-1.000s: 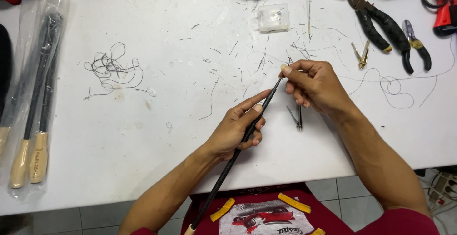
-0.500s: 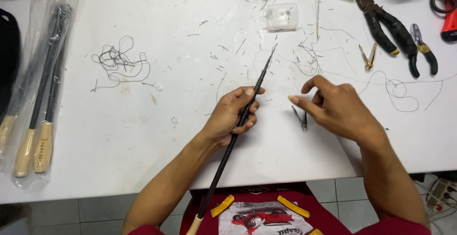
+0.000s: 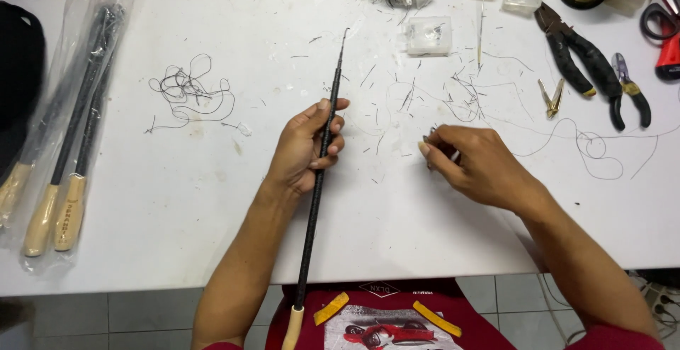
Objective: The person assembles a fishing rod by inserting a thin metal rod into a black handle. They then use pliers to secure a small black ring onto the metal rod near the handle and later at the tip of the rod.
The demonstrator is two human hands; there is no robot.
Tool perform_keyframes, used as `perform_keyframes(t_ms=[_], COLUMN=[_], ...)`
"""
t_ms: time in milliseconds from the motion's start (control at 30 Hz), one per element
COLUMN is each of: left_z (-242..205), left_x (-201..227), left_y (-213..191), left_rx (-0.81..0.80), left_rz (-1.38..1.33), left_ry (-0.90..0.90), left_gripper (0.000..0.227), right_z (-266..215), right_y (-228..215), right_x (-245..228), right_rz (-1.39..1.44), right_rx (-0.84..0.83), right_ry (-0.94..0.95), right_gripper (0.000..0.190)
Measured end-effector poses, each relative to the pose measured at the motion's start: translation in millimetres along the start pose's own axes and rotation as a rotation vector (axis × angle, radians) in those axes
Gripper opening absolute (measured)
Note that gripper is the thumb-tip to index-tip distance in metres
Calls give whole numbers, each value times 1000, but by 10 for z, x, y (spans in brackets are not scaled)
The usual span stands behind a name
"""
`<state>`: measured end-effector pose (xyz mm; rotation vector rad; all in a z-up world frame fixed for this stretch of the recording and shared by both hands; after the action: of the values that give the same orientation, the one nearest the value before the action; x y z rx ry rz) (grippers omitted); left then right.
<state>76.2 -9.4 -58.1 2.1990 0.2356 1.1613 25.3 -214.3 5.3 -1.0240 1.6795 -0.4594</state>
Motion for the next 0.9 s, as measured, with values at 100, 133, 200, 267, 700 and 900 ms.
perform_keyframes(t_ms=[100, 133, 200, 267, 700, 900], left_z=[10, 12, 33, 56, 109, 108], left_x=[163, 224, 269, 286, 232, 249], left_y=[-123, -167, -257, -312, -332, -319], left_rx=[28, 38, 53, 66, 97, 103], left_rz=[8, 17, 17, 19, 36, 45], left_ry=[48, 71, 88, 97, 123, 134], left_gripper=[33, 33, 32, 32, 31, 32], right_z=[254, 333, 533, 702, 1189, 1214], right_y=[-83, -118, -61, -9, 170, 185], right_x=[-230, -318, -412, -504, -541, -566], right_rz=[142, 201, 287, 375, 659, 641], right_rx=[102, 148, 158, 169, 190, 188], right_ry=[-200, -283, -337, -384, -475, -497], right_gripper=[20, 19, 16, 15, 27, 26])
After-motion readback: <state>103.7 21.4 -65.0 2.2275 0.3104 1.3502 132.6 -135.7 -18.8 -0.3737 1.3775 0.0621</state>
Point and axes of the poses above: each hand's wrist, its own z-axis towards the middle knuckle, its own y-axis out of the palm, x = y × z, the point moved 10 cm from there along z, towards the middle knuckle, and after that the axes turned 4 degrees about -x, right-handed, at the moved point
